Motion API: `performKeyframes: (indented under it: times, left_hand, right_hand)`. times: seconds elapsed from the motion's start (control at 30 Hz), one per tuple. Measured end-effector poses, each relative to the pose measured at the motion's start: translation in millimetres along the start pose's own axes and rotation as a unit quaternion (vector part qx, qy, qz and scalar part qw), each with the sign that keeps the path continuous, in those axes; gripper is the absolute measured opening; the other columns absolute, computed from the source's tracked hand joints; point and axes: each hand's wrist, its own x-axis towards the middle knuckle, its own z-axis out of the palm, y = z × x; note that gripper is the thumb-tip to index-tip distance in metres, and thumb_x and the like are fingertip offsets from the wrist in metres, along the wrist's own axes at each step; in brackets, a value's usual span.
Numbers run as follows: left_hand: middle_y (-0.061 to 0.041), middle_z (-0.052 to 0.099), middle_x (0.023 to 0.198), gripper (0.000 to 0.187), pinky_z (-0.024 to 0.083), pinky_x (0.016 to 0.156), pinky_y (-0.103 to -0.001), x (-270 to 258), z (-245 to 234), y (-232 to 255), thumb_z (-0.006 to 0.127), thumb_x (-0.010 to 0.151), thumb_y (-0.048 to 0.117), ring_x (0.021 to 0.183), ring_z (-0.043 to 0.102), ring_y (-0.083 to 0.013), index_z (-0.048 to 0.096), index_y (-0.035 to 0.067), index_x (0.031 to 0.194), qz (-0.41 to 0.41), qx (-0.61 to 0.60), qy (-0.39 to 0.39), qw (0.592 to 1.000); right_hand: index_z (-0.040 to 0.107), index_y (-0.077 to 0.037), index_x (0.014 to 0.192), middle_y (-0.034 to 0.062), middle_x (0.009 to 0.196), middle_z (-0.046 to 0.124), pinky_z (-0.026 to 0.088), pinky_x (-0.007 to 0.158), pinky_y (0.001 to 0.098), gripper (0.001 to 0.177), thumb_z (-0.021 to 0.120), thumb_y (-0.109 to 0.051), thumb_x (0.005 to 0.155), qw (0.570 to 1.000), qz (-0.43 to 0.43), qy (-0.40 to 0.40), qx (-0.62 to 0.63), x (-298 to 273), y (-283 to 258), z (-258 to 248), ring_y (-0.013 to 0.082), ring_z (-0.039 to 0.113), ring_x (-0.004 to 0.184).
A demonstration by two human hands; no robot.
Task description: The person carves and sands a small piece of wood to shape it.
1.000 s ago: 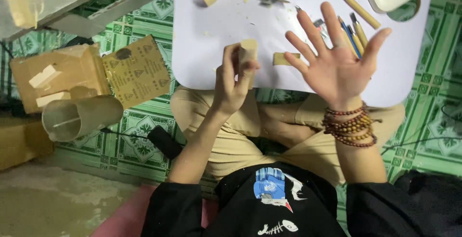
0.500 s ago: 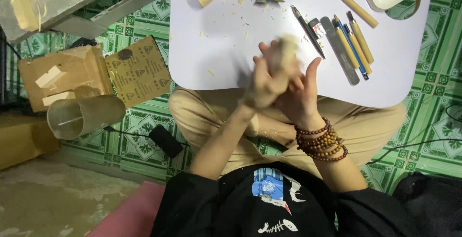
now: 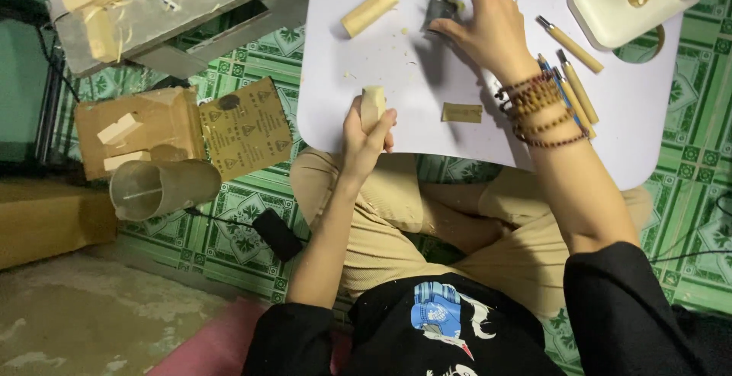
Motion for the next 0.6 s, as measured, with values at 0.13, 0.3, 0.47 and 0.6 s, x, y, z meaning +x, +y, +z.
performKeyframes:
  times: [0.13,0.3,0.47,0.6]
  left_hand:
    - [-0.008,0.06,0.08,0.029,0.046,0.04,-0.025,-7,-14,1,0.069,0.092,0.023,0.047,0.053,-0.0104,0.049,0.007,0.105,-0.001,0.018,0.002,1.0]
    - [-0.004,0.062,0.078,0.028,0.046,0.039,-0.024,-7,-18,1,0.069,0.091,0.026,0.048,0.054,-0.0094,0.051,0.01,0.104,-0.007,0.045,0.009,0.999]
    - [-0.005,0.067,0.087,0.034,0.052,0.051,-0.029,-4,12,7,0.074,0.09,0.022,0.064,0.061,-0.0159,0.055,0.008,0.114,0.092,0.216,-0.035,0.971]
    - [-0.012,0.073,0.115,0.053,0.064,0.074,-0.045,10,48,-15,0.086,0.081,0.02,0.091,0.074,-0.0317,0.054,0.01,0.121,0.191,0.411,-0.088,0.887]
  right_hand:
    - [0.072,-0.002,0.133,0.0207,0.11,0.066,0.054,0.069,0.0599,0.047,0.085,-0.029,0.097,0.997,0.002,-0.06,-0.055,15,7,23,0.046,0.064,0.091]
    - [0.081,0.005,0.1,0.0158,0.093,0.077,0.058,0.07,0.0317,0.007,0.079,0.01,0.096,0.994,-0.088,0.017,0.067,-1,21,11,0.0229,0.068,0.075]
    - [0.078,0.007,0.105,0.0171,0.099,0.078,0.061,0.071,0.0309,0.004,0.076,0.007,0.102,0.995,-0.019,-0.011,0.099,-49,-8,-41,0.022,0.07,0.081]
    - [0.074,0.007,0.106,0.0172,0.096,0.075,0.055,0.05,0.0195,0.008,0.08,0.003,0.109,0.987,0.073,-0.003,0.142,-85,-6,-56,0.0148,0.067,0.066]
